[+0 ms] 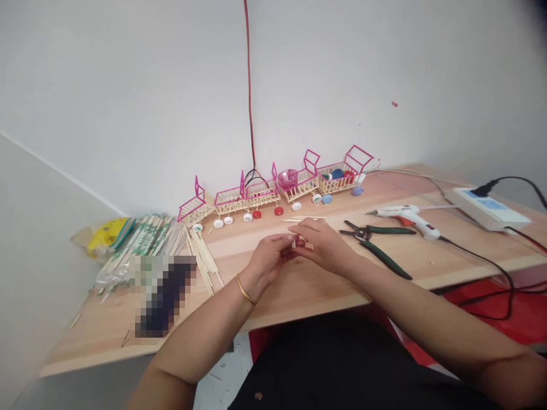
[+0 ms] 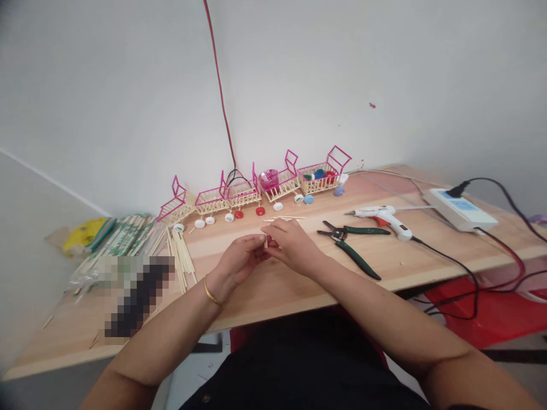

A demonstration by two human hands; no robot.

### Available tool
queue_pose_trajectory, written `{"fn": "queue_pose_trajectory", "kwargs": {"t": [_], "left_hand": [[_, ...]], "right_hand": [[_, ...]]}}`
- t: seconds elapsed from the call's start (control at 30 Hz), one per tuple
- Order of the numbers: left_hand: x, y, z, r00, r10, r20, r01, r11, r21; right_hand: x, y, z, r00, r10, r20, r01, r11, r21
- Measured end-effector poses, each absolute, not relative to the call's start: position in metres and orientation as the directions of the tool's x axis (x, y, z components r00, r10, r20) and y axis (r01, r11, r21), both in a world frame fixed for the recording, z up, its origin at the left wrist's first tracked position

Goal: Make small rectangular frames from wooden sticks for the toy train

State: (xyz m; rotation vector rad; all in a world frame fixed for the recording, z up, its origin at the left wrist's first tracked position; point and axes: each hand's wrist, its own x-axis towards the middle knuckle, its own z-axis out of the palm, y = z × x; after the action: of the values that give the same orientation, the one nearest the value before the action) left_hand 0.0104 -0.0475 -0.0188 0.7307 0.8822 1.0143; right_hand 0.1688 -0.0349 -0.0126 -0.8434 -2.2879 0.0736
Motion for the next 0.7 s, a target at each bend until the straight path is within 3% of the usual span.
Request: {"fn": "queue_pose_trajectory", "kwargs": {"t": [0.3, 0.57, 0.7], "left_hand": [[0.014, -0.049, -0.017, 0.258, 0.939, -0.227, -0.415, 0.320, 0.852], [0.018, -0.050, -0.021, 0.251, 0.958, -0.136, -0.375, 0.226, 0.899], [0.017, -0.050, -0.020, 0.234, 0.959, -0.157, -0.360, 0.236, 0.903]], "right_hand": [[0.166, -0.039, -0.015, -0.535, 0.611, 0.583, 0.614, 0.755, -0.228], [0.167, -0.043, -0.011, -0.495, 0.670, 0.553, 0.617, 0.719, -0.319], [0.189, -0.049, 0.000, -0.532, 0.717, 0.451, 0.636, 0.690, -0.346]]}}
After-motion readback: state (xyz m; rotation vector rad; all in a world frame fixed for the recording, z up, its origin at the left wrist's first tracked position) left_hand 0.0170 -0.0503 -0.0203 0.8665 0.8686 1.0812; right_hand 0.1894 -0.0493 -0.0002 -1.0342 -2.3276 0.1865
